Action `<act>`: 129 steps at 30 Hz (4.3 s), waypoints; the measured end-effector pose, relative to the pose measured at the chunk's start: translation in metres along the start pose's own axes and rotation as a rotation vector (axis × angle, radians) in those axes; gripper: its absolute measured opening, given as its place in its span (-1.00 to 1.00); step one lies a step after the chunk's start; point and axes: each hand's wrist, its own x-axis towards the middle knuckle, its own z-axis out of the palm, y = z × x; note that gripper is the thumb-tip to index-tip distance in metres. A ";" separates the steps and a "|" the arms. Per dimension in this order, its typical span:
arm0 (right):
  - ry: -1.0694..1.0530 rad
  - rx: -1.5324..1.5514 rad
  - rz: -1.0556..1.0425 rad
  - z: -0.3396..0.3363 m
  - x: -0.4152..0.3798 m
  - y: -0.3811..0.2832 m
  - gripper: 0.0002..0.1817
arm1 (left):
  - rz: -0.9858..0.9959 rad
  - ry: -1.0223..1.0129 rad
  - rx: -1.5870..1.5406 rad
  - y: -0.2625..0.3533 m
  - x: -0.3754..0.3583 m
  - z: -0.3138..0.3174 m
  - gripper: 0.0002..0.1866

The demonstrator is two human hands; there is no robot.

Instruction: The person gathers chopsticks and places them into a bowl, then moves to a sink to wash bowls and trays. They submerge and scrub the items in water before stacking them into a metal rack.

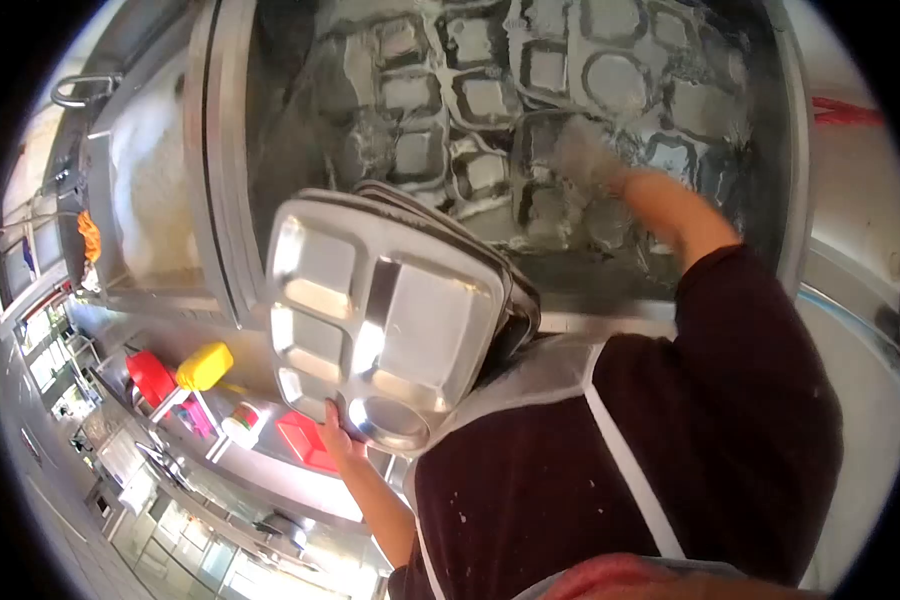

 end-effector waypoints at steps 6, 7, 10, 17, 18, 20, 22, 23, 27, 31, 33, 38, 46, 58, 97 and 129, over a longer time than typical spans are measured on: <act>-0.106 -0.470 -0.014 -0.090 0.010 0.016 -0.87 | 0.091 -0.042 -0.010 -0.004 0.014 -0.008 -0.70; -0.091 -0.613 -0.091 -0.139 -0.003 0.004 -0.86 | 0.054 -0.074 -0.010 0.000 0.012 -0.004 -0.69; 0.067 -0.687 -0.131 -0.237 -0.023 0.007 -0.77 | 0.003 -0.125 0.010 0.005 0.020 -0.006 -0.64; 0.556 -0.728 0.081 -0.441 -0.155 -0.057 -0.72 | 0.314 -0.266 -0.165 0.004 0.025 0.001 -0.46; 0.646 -0.718 0.120 -0.452 -0.169 -0.066 -0.73 | 0.309 -0.231 -0.192 0.005 0.024 0.003 -0.35; 0.811 -0.681 0.198 -0.465 -0.193 -0.074 -0.73 | 0.360 -0.186 -0.170 0.002 0.022 0.005 -0.35; 0.866 -0.194 0.246 -0.471 -0.213 -0.081 -0.71 | 0.419 -0.174 -0.176 -0.006 0.032 0.000 -0.38; 0.867 0.052 0.256 -0.473 -0.218 -0.080 -0.70 | 0.414 -0.217 -0.182 -0.011 0.037 -0.005 -0.39; 0.863 0.376 -0.034 -0.462 -0.200 -0.028 -0.53 | 0.363 -0.275 -0.226 -0.011 0.042 -0.003 -0.46; 0.567 0.998 -0.075 -0.376 -0.188 -0.082 -0.49 | 0.442 -0.128 -0.186 -0.013 0.048 0.004 -0.53; 0.325 1.162 -0.189 -0.321 -0.167 -0.081 -0.53 | 0.304 -0.263 -0.365 -0.003 0.042 0.004 -0.43; -0.033 1.337 -0.092 -0.208 -0.155 -0.143 -0.65 | 0.154 -0.470 -0.534 0.000 0.044 0.001 -0.35; 0.500 0.436 -0.060 -0.216 -0.132 -0.122 -0.61 | 0.113 -0.171 -0.063 0.013 0.038 -0.010 -0.70; -0.196 -0.297 -0.015 0.029 0.054 0.041 -0.74 | 0.136 -0.042 0.019 0.032 0.017 0.007 -0.75; 0.990 1.220 0.117 -0.381 -0.222 0.102 -0.70 | 0.231 -0.276 -0.101 0.023 0.028 -0.013 -0.47; -0.337 1.591 -0.182 -0.146 -0.114 -0.172 -0.52 | 0.002 -0.514 -0.168 0.061 0.045 -0.017 -0.72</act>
